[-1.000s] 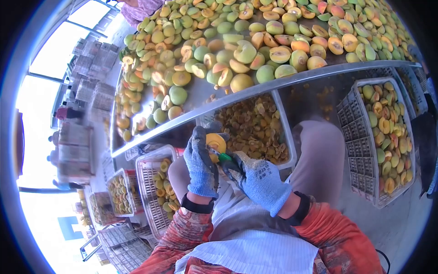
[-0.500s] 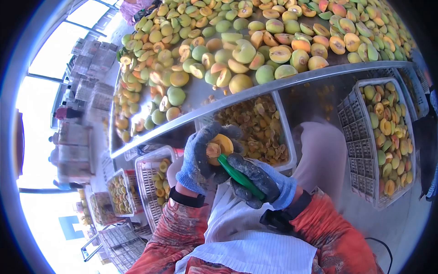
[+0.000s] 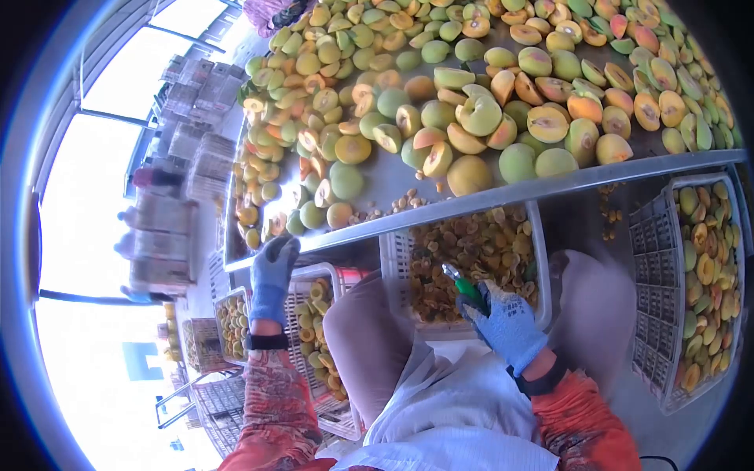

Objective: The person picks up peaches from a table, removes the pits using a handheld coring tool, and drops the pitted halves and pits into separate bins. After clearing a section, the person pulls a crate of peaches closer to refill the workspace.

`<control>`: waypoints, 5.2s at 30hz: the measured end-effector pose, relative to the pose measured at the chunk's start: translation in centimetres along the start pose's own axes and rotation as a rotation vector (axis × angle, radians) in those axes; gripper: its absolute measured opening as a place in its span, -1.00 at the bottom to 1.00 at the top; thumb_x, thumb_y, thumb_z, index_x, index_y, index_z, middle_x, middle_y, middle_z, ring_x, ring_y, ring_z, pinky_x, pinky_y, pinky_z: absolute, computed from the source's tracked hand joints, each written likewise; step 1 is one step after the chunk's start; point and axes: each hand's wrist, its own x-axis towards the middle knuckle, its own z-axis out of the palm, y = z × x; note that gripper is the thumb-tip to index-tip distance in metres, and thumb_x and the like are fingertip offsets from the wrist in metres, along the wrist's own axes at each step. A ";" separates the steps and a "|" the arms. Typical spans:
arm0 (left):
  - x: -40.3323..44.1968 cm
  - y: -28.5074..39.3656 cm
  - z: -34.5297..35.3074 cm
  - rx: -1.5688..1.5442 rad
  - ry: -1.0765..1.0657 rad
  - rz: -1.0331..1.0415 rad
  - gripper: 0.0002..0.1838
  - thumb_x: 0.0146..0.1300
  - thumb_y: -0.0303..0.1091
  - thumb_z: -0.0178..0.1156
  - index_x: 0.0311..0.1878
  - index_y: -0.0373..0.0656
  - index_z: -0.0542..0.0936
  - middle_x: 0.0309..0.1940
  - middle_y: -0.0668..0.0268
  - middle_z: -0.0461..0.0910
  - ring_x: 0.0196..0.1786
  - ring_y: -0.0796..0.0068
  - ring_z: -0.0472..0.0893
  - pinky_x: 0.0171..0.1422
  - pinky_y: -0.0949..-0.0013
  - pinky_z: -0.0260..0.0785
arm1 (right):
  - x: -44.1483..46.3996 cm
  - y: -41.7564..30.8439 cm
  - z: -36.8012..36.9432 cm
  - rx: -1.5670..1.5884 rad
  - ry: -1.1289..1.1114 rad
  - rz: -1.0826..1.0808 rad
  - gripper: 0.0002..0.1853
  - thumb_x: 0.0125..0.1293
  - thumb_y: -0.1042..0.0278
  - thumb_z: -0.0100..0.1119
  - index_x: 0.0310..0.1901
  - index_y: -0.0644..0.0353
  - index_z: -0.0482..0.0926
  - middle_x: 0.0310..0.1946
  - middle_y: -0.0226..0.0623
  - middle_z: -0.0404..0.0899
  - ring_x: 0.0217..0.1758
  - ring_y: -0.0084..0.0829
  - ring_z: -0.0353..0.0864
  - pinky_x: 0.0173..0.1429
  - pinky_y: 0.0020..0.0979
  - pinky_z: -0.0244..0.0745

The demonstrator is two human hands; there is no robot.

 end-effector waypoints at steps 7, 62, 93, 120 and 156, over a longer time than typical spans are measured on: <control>8.6 1.3 9.8 0.605 -0.218 0.038 -0.45 0.06 0.08 0.20 0.02 -0.10 0.48 -0.13 0.00 0.57 -0.07 0.01 0.56 0.03 0.12 0.37 | 0.8 0.9 -0.2 -0.038 -0.048 0.082 -0.69 0.14 0.11 0.24 -0.27 0.18 0.47 -0.63 -0.14 0.52 -0.51 -0.13 0.57 -0.40 -0.24 0.44; -14.3 7.1 6.0 -1.103 -0.533 0.016 -0.69 0.33 -0.28 0.00 -0.07 -0.34 0.53 -0.24 0.22 0.60 -0.34 0.45 0.59 -0.24 0.45 0.46 | -5.6 -9.2 -2.5 0.382 -0.629 0.152 -0.49 0.14 0.20 0.22 0.05 0.29 0.33 -0.44 0.02 0.55 -0.54 -0.07 0.57 -0.43 -0.28 0.49; -14.0 7.5 8.7 -1.216 -0.466 -0.302 -0.68 0.33 -0.25 -0.07 -0.16 -0.33 0.56 -0.32 0.17 0.60 -0.40 0.41 0.62 -0.41 0.46 0.47 | -5.7 -6.7 0.5 -0.586 -0.163 -0.418 -0.42 0.07 0.25 0.14 0.09 0.46 0.36 -0.47 -0.04 0.56 -0.46 -0.16 0.60 -0.37 -0.22 0.47; -12.1 7.1 6.6 -1.075 -0.719 0.116 -0.63 0.28 -0.18 0.12 -0.07 -0.36 0.54 -0.25 0.20 0.62 -0.32 0.41 0.62 -0.23 0.44 0.48 | -3.1 -7.5 -2.9 0.651 -0.804 0.328 -0.61 0.10 0.28 0.27 -0.10 0.25 0.40 -0.52 -0.33 0.44 -0.67 -0.60 0.41 -0.66 -0.58 0.32; -11.6 8.6 8.8 -0.943 -0.908 0.008 -0.68 0.18 -0.28 0.09 -0.21 -0.41 0.59 -0.35 0.15 0.63 -0.27 0.42 0.59 -0.12 0.44 0.42 | -5.4 -6.1 -2.0 0.891 -0.632 0.239 -0.69 0.07 0.41 0.27 -0.16 0.24 0.44 -0.50 -0.38 0.46 -0.59 -0.64 0.44 -0.54 -0.61 0.35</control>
